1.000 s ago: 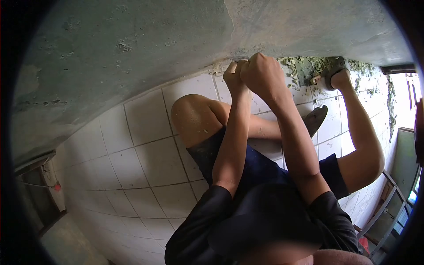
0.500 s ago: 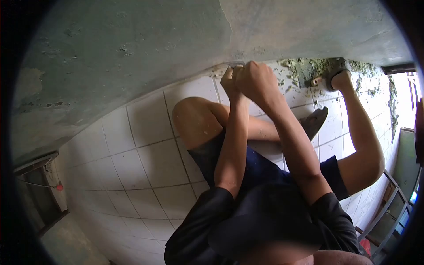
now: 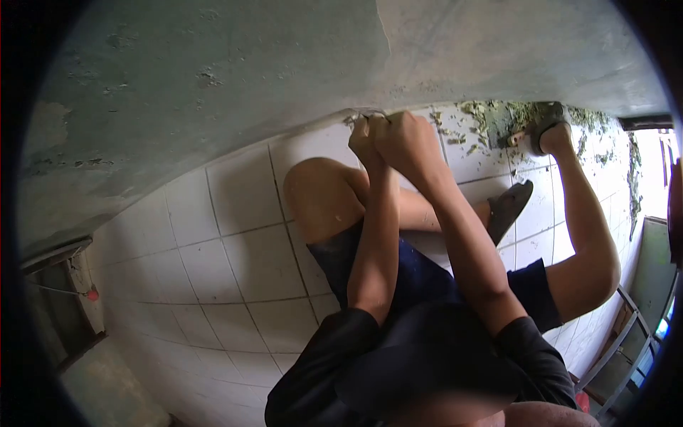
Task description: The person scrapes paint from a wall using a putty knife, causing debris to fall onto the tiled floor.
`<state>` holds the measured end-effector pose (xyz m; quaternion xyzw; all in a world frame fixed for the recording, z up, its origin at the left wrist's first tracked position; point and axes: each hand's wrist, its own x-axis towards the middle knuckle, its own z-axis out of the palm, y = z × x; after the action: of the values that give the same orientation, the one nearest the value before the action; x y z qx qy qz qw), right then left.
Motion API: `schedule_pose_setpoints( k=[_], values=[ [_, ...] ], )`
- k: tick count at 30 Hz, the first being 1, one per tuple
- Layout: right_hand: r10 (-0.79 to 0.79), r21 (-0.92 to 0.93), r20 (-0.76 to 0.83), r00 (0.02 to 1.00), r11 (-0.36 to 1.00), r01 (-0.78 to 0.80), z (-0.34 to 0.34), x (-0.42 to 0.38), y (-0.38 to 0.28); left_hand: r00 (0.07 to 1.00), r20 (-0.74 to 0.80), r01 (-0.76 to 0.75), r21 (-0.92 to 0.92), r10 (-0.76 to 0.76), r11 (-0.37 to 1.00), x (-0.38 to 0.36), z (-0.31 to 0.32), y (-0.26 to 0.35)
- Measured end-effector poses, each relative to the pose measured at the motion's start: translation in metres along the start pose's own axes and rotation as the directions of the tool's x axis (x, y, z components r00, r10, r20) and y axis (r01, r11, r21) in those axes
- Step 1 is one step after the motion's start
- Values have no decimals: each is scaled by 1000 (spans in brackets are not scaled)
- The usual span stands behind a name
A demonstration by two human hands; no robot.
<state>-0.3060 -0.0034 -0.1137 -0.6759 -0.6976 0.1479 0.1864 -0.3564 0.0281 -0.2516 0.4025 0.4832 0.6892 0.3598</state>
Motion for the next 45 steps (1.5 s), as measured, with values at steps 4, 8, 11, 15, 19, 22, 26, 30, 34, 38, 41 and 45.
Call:
schedule_pose_setpoints(
  k=[4, 8, 11, 15, 19, 22, 26, 30, 34, 38, 41, 45],
  values=[
    [117, 55, 23, 993, 991, -118, -18, -4, -14, 985, -1, 174, -97, -175, 980, -13, -5, 15],
    [48, 104, -60, 997, 994, -41, -33, -10, -25, 937, 56, 325, -509, -346, 797, 0, -8, 4],
    [204, 152, 33, 978, 967, -207, -10, -5, -7, 1000, -24, 6, 165, -2, 986, -15, -5, 38],
    [81, 112, -22, 996, 991, -78, -22, -6, -16, 976, -18, 206, -265, -218, 942, 3, 3, 43],
    [36, 43, -27, 999, 998, -35, -21, -11, -11, 964, -44, 252, -160, -262, 954, -15, -2, 9],
    [77, 112, 5, 997, 991, -77, -31, -5, -26, 975, -61, 197, -226, -216, 954, 10, 2, 21],
    [108, 130, 86, 990, 984, -118, -20, -3, -17, 982, -7, 181, -247, -188, 952, -8, -4, 34],
    [79, 166, -33, 996, 983, -73, -22, -15, -28, 965, -15, 244, -335, -264, 910, 1, -16, 4],
    [-93, -56, 54, 994, 994, 96, 6, -1, -9, 986, 43, 163, -420, -160, 893, -1, -12, -35],
    [119, 167, -130, 984, 981, -97, -18, -22, -25, 987, -46, 154, 23, -152, 988, -9, -10, 59],
    [48, 156, -105, 993, 987, -31, -13, -19, -10, 975, -79, 207, 4, -206, 978, -8, -4, 37],
    [-36, -19, -79, 996, 999, 35, -12, -14, -22, 976, 109, 217, -361, -190, 907, -2, -15, -13]
  ],
)
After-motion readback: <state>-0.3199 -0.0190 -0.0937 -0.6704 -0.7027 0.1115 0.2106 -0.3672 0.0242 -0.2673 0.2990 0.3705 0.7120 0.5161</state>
